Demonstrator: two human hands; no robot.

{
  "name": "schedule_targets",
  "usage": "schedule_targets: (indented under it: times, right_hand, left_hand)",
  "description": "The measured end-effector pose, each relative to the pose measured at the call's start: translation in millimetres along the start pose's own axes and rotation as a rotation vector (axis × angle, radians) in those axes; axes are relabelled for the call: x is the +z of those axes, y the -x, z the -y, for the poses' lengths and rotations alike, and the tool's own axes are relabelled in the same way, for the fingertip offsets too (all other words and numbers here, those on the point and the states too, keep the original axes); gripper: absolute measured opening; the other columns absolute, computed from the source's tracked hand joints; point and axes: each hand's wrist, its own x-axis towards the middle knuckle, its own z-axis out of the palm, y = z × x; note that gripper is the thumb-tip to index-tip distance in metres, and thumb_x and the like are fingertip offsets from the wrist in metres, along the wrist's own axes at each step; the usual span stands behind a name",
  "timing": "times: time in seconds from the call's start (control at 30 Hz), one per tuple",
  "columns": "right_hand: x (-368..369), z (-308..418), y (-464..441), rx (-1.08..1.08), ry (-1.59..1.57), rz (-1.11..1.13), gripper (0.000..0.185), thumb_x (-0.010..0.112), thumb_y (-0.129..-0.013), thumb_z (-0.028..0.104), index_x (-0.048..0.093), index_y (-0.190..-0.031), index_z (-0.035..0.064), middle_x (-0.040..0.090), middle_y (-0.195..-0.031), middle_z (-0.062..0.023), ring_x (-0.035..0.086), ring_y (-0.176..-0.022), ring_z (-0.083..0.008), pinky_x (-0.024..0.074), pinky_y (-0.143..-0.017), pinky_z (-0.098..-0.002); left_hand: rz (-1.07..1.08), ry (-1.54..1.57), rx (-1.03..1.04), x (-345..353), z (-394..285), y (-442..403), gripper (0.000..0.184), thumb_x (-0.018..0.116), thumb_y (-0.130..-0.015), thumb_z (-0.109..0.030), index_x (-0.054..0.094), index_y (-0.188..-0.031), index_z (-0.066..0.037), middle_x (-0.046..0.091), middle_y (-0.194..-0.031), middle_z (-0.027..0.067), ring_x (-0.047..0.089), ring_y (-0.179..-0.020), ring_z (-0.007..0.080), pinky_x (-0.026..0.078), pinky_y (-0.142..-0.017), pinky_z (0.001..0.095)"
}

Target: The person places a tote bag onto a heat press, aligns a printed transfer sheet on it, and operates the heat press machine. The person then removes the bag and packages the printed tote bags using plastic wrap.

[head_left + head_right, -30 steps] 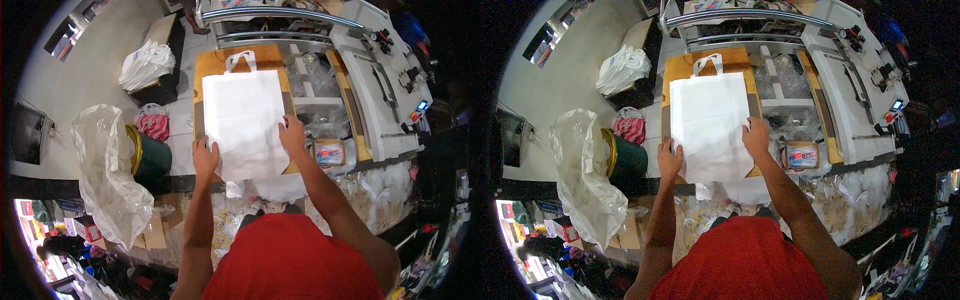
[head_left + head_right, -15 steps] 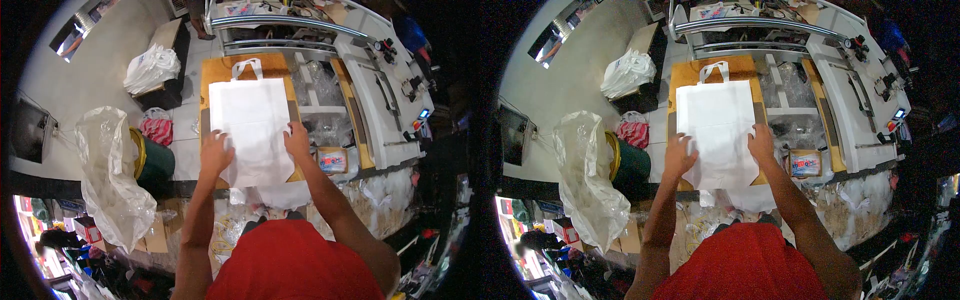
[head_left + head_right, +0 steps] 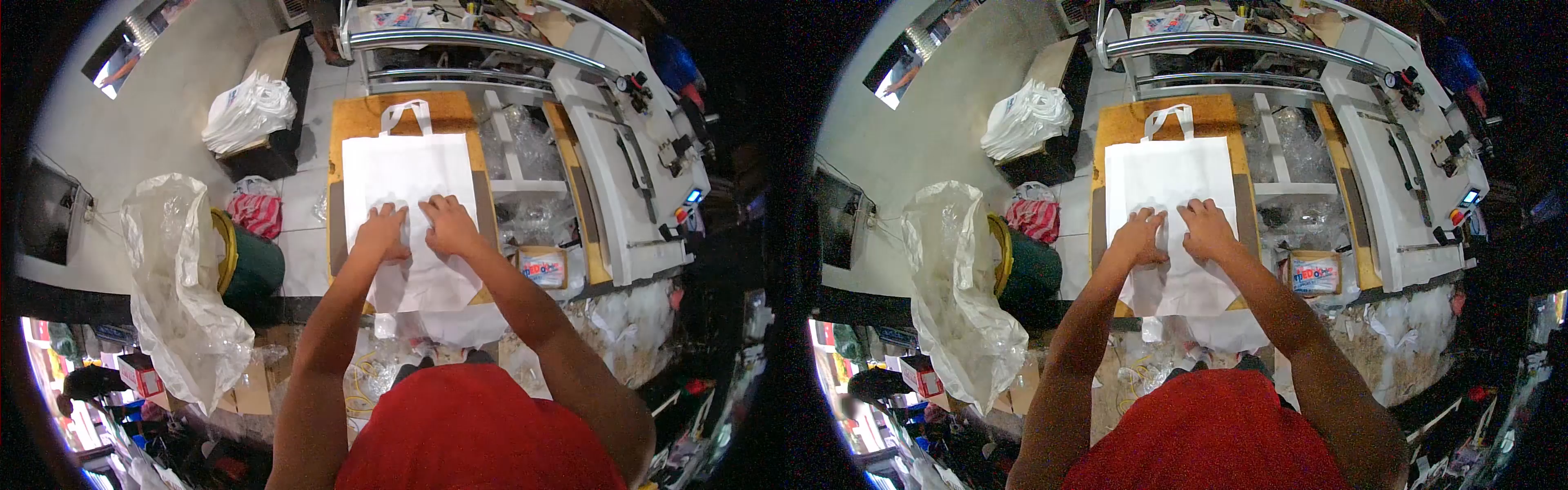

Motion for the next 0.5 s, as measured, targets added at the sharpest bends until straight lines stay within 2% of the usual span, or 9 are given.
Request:
schedule_targets:
  times: [0.1, 0.17, 0.2, 0.23, 0.3, 0.33, 0.4, 0.47, 0.5]
  right_hand:
    - [-10.6, 1.8, -7.7, 0.008, 0.041, 0.176, 0.059, 0.068, -0.074, 0.019, 0.057, -0.130, 0.0042, 0.053, -0.126, -0.0193, 0.051, -0.116, -0.0370, 0.0506, -0.092, -0.0452]
    - [-12.8, 7.0, -10.7, 0.006, 0.098, 0.195, 0.056, 0.068, -0.074, 0.019, 0.059, -0.127, 0.0039, 0.054, -0.125, -0.0200, 0.053, -0.115, -0.0374, 0.0520, -0.089, -0.0451]
    - [-14.8, 8.4, -14.1, 0.008, 0.149, 0.226, 0.054, 0.068, -0.073, 0.019, 0.060, -0.124, 0.0036, 0.055, -0.125, -0.0206, 0.054, -0.114, -0.0379, 0.0534, -0.087, -0.0450]
    - [-19.3, 8.7, -21.1, -0.007, 0.165, 0.206, 0.054, 0.068, -0.073, 0.019, 0.060, -0.124, 0.0036, 0.055, -0.125, -0.0206, 0.054, -0.114, -0.0379, 0.0534, -0.087, -0.0450]
    - [-24.0, 11.4, -33.1, 0.027, 0.154, 0.367, 0.039, 0.067, -0.074, 0.017, 0.067, -0.110, 0.0017, 0.059, -0.118, -0.0218, 0.060, -0.108, -0.0379, 0.0542, -0.086, -0.0453]
    - [-16.7, 7.1, -35.0, 0.017, 0.165, 0.354, 0.039, 0.067, -0.074, 0.017, 0.067, -0.110, 0.0017, 0.059, -0.118, -0.0218, 0.060, -0.108, -0.0379, 0.0542, -0.086, -0.0453]
    - [-3.7, -3.4, -39.6, -0.069, 0.189, 0.354, 0.030, 0.061, -0.075, 0.014, 0.069, -0.102, 0.0041, 0.062, -0.106, -0.0229, 0.065, -0.090, -0.0393, 0.0542, -0.082, -0.0462]
    - [2.0, -7.5, -42.1, -0.098, 0.202, 0.332, 0.025, 0.060, -0.076, 0.013, 0.069, -0.097, 0.0036, 0.062, -0.104, -0.0232, 0.065, -0.089, -0.0394, 0.0544, -0.080, -0.0462]
    - [4.3, -8.9, -41.1, -0.115, 0.208, 0.324, 0.020, 0.059, -0.076, 0.012, 0.069, -0.092, 0.0032, 0.063, -0.101, -0.0234, 0.066, -0.088, -0.0395, 0.0546, -0.079, -0.0462]
  left_hand:
    - [0.020, -0.064, 0.000, 0.7, 0.4, -4.1, 0.089, 0.085, -0.064, -0.040, 0.046, -0.141, -0.020, 0.047, -0.138, 0.0165, 0.048, -0.125, 0.0422, 0.049, -0.099, 0.0503]
    - [-0.021, -0.307, 0.035, 11.1, 3.6, -18.2, 0.076, 0.081, -0.071, -0.043, 0.051, -0.137, -0.018, 0.052, -0.128, 0.0170, 0.051, -0.121, 0.0402, 0.050, -0.094, 0.0501]
    - [-0.046, -0.284, 0.043, 1.9, -1.7, -12.2, 0.058, 0.071, -0.082, -0.041, 0.056, -0.132, -0.016, 0.054, -0.120, 0.0170, 0.054, -0.116, 0.0401, 0.050, -0.091, 0.0505]
    - [-0.074, -0.290, 0.035, -8.3, -3.7, -15.1, 0.058, 0.071, -0.082, -0.041, 0.056, -0.132, -0.016, 0.054, -0.120, 0.0170, 0.054, -0.116, 0.0401, 0.050, -0.091, 0.0505]
    - [0.162, -0.207, 0.040, -26.3, -3.8, -18.1, 0.045, 0.063, -0.089, -0.034, 0.058, -0.130, -0.016, 0.054, -0.122, 0.0177, 0.057, -0.112, 0.0412, 0.050, -0.091, 0.0498]
    - [0.119, -0.099, 0.011, -17.0, 3.6, -23.6, 0.047, 0.075, -0.078, -0.033, 0.065, -0.120, -0.015, 0.056, -0.125, 0.0156, 0.060, -0.113, 0.0338, 0.045, -0.097, 0.0517]
    - [0.098, -0.093, 0.017, 1.3, 12.4, -37.1, 0.043, 0.074, -0.078, -0.031, 0.067, -0.116, -0.014, 0.057, -0.122, 0.0158, 0.061, -0.112, 0.0338, 0.046, -0.096, 0.0518]
    - [0.004, -0.073, 0.040, 17.4, 15.8, -41.9, 0.025, 0.067, -0.082, -0.025, 0.071, -0.101, -0.009, 0.062, -0.112, 0.0156, 0.066, -0.102, 0.0345, 0.049, -0.092, 0.0521]
    - [-0.006, -0.079, 0.041, 7.9, 11.0, -37.9, 0.025, 0.067, -0.082, -0.025, 0.071, -0.101, -0.009, 0.062, -0.112, 0.0156, 0.066, -0.102, 0.0345, 0.049, -0.092, 0.0521]
